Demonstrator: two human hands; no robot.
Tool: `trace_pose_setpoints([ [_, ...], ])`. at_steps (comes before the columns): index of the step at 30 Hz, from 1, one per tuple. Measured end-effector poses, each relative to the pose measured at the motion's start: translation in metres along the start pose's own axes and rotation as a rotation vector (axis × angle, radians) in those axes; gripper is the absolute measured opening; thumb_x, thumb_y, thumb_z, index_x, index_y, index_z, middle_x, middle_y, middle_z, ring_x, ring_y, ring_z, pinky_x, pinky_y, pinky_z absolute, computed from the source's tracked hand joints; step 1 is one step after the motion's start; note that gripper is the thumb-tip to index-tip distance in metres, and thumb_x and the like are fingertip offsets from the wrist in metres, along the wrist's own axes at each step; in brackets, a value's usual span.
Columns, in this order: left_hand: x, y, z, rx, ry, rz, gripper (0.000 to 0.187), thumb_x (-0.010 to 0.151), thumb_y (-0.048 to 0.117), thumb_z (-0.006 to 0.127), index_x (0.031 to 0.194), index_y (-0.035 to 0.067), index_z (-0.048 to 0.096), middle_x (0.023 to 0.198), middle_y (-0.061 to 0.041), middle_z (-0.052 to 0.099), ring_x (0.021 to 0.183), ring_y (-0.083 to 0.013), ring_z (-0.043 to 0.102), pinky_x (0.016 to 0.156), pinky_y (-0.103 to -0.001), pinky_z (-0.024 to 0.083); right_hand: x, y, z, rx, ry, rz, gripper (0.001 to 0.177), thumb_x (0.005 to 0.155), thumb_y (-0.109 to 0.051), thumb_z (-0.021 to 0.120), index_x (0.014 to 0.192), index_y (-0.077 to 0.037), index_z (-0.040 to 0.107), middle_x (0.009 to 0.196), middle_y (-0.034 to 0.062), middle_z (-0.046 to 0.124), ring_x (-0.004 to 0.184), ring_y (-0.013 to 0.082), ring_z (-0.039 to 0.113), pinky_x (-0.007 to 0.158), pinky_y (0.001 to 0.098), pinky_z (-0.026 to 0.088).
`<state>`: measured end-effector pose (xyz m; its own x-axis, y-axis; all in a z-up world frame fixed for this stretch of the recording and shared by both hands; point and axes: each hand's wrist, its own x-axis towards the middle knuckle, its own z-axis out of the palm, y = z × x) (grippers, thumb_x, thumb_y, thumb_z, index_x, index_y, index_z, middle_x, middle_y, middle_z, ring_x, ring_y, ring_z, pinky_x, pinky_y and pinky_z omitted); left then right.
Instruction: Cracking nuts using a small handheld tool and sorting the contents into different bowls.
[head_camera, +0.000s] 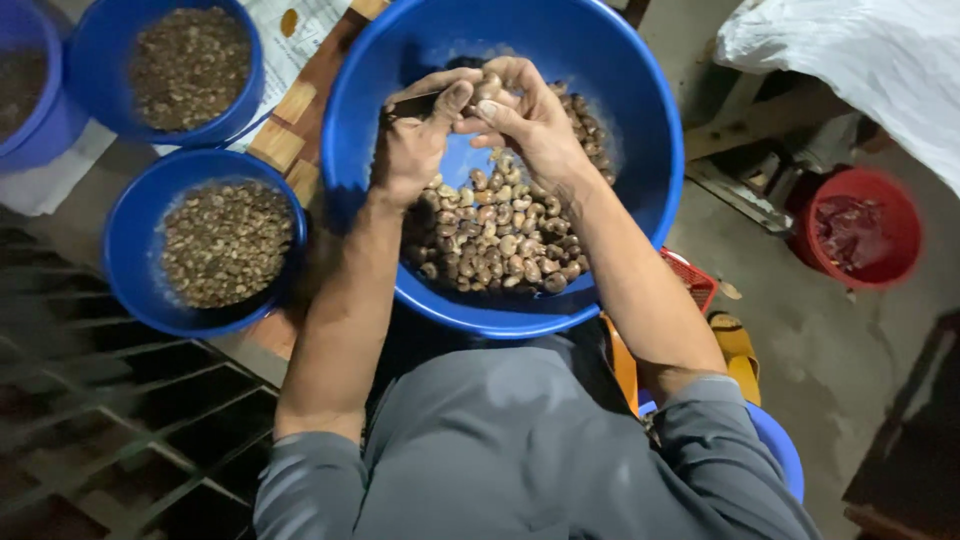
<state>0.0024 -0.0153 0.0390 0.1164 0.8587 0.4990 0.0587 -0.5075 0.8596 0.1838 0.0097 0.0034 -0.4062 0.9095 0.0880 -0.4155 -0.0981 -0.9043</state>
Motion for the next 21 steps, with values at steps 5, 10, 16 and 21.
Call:
trace_pose_setpoints([
  [5,-0.001,0.004,-0.004,0.05,-0.006,-0.072,0.035,0.105,0.039,0.059,0.118,0.009,0.074,0.121,-0.008,0.076,0.115,-0.018,0.073,0.104,-0.027,0.055,0.0,-0.003,0.004,0.027,-0.005,0.0,0.043,0.099,-0.014,0.072,0.134,-0.009,0.048,0.114,0.0156,0.071,0.096,0.0312,0.079,0.077,0.0317,0.068],
  [10,0.0,-0.02,0.0,0.099,0.086,0.057,0.035,0.107,0.036,0.061,0.116,0.005,0.074,0.116,-0.01,0.077,0.109,-0.0193,0.073,0.095,-0.031,0.058,-0.004,-0.013,0.003,-0.108,-0.026,-0.059,0.035,0.102,-0.019,0.067,0.131,-0.01,0.05,0.111,0.0184,0.071,0.094,0.0263,0.076,0.082,0.0342,0.066],
  [16,-0.005,-0.045,0.0,0.114,0.051,0.089,0.031,0.112,0.028,0.056,0.124,0.002,0.067,0.109,-0.018,0.076,0.085,-0.0209,0.078,0.067,-0.024,0.068,-0.033,-0.051,-0.003,-0.232,0.207,-0.148,0.032,0.099,-0.004,0.055,0.131,-0.009,0.053,0.099,0.0186,0.066,0.071,0.0231,0.065,0.068,0.0357,0.062],
  [21,-0.003,-0.047,0.009,0.059,0.207,-0.04,0.016,0.102,0.015,0.065,0.109,0.006,0.077,0.106,-0.006,0.078,0.083,-0.0128,0.074,0.075,-0.025,0.063,-0.128,-0.081,-0.026,-0.182,0.346,-0.099,0.046,0.084,-0.029,0.069,0.126,-0.015,0.058,0.096,0.0017,0.048,0.071,0.0096,0.041,0.056,0.0213,0.031],
])
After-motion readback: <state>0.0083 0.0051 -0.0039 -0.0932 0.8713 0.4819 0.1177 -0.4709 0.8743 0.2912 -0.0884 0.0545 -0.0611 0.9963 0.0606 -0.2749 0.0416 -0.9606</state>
